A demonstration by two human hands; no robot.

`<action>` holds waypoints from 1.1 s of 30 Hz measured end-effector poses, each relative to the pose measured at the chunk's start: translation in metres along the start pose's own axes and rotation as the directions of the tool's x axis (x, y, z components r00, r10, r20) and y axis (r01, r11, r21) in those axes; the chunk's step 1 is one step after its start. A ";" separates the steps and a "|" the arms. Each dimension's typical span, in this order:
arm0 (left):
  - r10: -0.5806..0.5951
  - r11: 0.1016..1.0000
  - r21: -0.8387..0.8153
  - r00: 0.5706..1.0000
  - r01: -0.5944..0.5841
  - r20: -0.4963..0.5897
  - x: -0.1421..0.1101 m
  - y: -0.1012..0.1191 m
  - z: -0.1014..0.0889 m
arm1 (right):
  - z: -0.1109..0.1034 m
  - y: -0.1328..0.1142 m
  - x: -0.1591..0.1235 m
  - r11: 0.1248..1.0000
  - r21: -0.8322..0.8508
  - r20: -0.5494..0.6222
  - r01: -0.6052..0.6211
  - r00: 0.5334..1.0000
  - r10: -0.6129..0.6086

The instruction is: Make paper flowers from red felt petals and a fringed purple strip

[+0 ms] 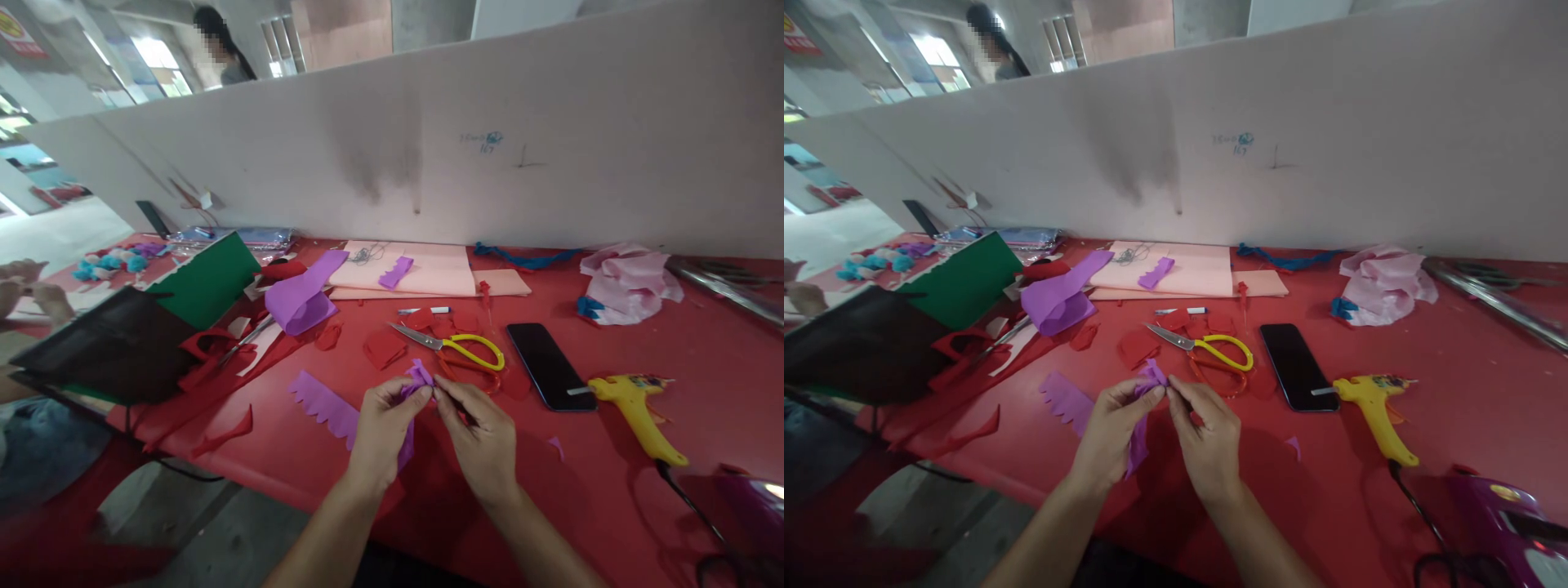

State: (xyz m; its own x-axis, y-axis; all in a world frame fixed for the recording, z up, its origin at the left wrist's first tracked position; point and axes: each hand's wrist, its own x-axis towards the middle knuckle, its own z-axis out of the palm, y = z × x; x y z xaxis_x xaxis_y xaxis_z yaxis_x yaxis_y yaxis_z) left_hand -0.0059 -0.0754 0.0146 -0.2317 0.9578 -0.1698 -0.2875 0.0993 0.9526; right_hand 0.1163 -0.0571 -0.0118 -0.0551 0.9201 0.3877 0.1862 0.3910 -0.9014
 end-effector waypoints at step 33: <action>-0.087 0.955 0.292 0.988 0.047 0.126 0.002 0.019 -0.013 | 0.000 -0.004 0.001 0.991 0.039 0.005 -0.127 0.992 0.127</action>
State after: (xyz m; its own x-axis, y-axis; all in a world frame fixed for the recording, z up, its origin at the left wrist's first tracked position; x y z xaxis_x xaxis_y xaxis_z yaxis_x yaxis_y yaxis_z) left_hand -0.0241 -0.0750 0.0292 -0.0873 0.9718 -0.2190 -0.0141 0.2186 0.9757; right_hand 0.1150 -0.0578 -0.0075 -0.0361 0.9624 0.2691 0.1535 0.2714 -0.9502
